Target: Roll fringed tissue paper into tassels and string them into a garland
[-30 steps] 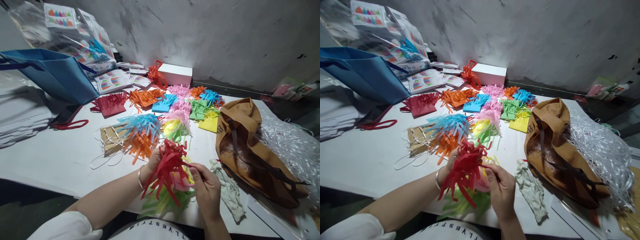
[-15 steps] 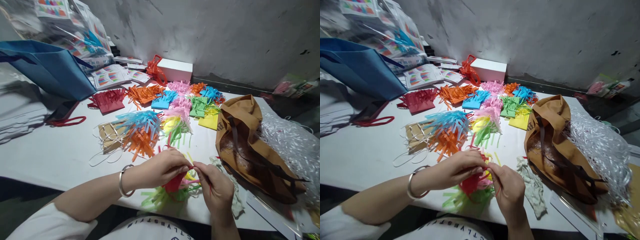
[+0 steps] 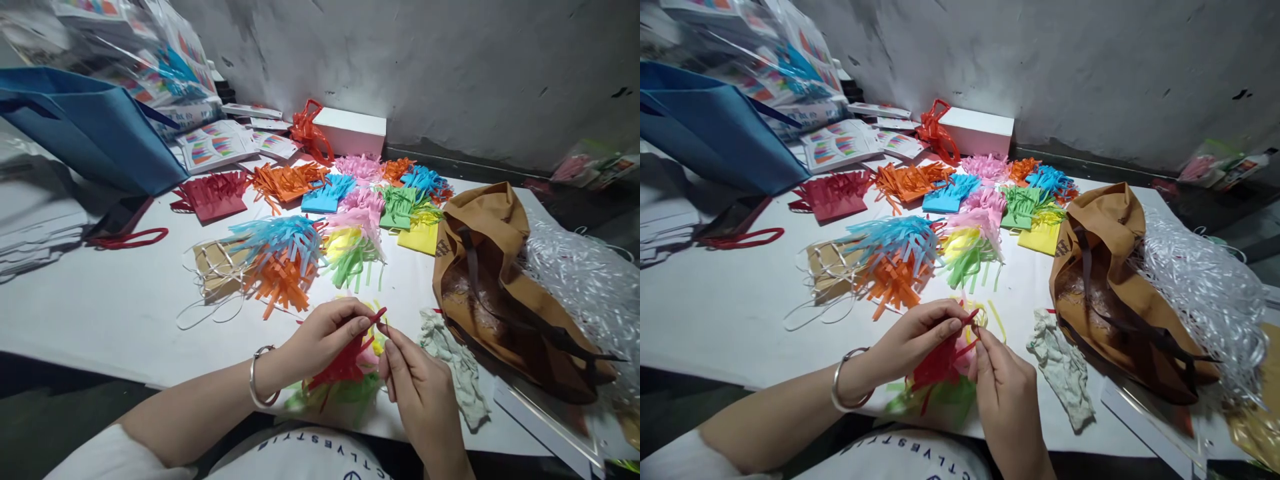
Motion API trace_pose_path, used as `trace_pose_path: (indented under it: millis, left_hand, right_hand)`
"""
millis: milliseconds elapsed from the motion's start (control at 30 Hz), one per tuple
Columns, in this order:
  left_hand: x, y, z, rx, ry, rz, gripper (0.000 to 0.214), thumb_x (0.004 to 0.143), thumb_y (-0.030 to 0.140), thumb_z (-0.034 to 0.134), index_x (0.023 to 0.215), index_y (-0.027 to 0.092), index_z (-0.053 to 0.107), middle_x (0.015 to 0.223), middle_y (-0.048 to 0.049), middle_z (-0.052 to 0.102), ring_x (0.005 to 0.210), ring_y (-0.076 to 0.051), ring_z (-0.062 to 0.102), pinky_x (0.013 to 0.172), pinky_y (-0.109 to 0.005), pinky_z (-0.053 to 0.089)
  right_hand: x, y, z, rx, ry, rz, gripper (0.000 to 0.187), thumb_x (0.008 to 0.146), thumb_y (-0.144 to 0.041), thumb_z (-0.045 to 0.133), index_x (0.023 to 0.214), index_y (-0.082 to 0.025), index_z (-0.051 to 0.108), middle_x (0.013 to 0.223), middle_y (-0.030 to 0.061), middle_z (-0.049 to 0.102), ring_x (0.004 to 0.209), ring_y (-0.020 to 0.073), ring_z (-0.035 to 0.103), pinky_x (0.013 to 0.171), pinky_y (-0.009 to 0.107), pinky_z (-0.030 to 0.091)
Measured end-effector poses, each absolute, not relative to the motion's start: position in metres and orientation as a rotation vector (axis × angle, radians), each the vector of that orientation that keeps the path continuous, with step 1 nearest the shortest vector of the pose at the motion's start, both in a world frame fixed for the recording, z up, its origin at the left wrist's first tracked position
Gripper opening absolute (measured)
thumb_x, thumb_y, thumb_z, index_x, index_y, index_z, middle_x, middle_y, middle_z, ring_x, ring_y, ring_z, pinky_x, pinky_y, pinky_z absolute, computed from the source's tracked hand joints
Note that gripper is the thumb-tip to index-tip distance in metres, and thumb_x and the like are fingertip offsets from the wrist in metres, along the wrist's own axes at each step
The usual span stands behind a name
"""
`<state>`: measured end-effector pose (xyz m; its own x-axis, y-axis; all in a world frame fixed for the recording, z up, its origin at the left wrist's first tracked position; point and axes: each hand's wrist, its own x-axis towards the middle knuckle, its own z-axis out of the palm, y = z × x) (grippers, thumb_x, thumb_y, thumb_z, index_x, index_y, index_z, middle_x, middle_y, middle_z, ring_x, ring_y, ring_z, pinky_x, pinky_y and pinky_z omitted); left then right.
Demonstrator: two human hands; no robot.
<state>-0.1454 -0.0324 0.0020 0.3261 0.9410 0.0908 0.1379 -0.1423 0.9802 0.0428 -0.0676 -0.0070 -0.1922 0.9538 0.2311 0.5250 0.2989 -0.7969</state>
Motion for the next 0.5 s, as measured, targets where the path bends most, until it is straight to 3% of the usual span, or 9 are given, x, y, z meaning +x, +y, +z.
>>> trace_pose_path:
  millis: [133, 267, 500]
  left_hand:
    - [-0.145, -0.033, -0.002, 1.642, 1.014, 1.025, 0.027, 0.099, 0.036, 0.052, 0.096, 0.016, 0.07, 0.082, -0.0043, 0.065, 0.076, -0.015, 0.058, 0.07, -0.027, 0.045]
    - [-0.145, -0.034, -0.004, 1.71, 1.017, 1.05, 0.024, 0.099, 0.032, 0.052, 0.098, 0.016, 0.069, 0.082, -0.0043, 0.065, 0.075, -0.015, 0.057, 0.07, -0.027, 0.045]
    - [-0.146, -0.034, -0.01, 1.82, 1.005, 1.071, 0.02, 0.101, 0.027, 0.051, 0.101, 0.016, 0.068, 0.084, -0.0049, 0.065, 0.077, -0.015, 0.059, 0.072, -0.027, 0.046]
  right_hand:
    - [0.041, -0.065, -0.007, -1.243, -1.89, 0.662, 0.029, 0.099, -0.025, 0.048, 0.112, -0.014, 0.072, 0.073, 0.0041, 0.073, 0.059, 0.0135, 0.068, 0.059, 0.021, 0.056]
    - [0.041, -0.064, -0.006, -1.257, -1.865, 0.673, 0.029, 0.099, -0.024, 0.048, 0.112, -0.014, 0.071, 0.072, 0.0039, 0.072, 0.053, 0.0125, 0.065, 0.057, 0.021, 0.056]
    - [0.043, -0.064, -0.005, -1.276, -1.924, 0.678, 0.031, 0.098, -0.022, 0.046, 0.113, -0.014, 0.071, 0.094, 0.0093, 0.077, 0.07, 0.0157, 0.072, 0.065, 0.022, 0.057]
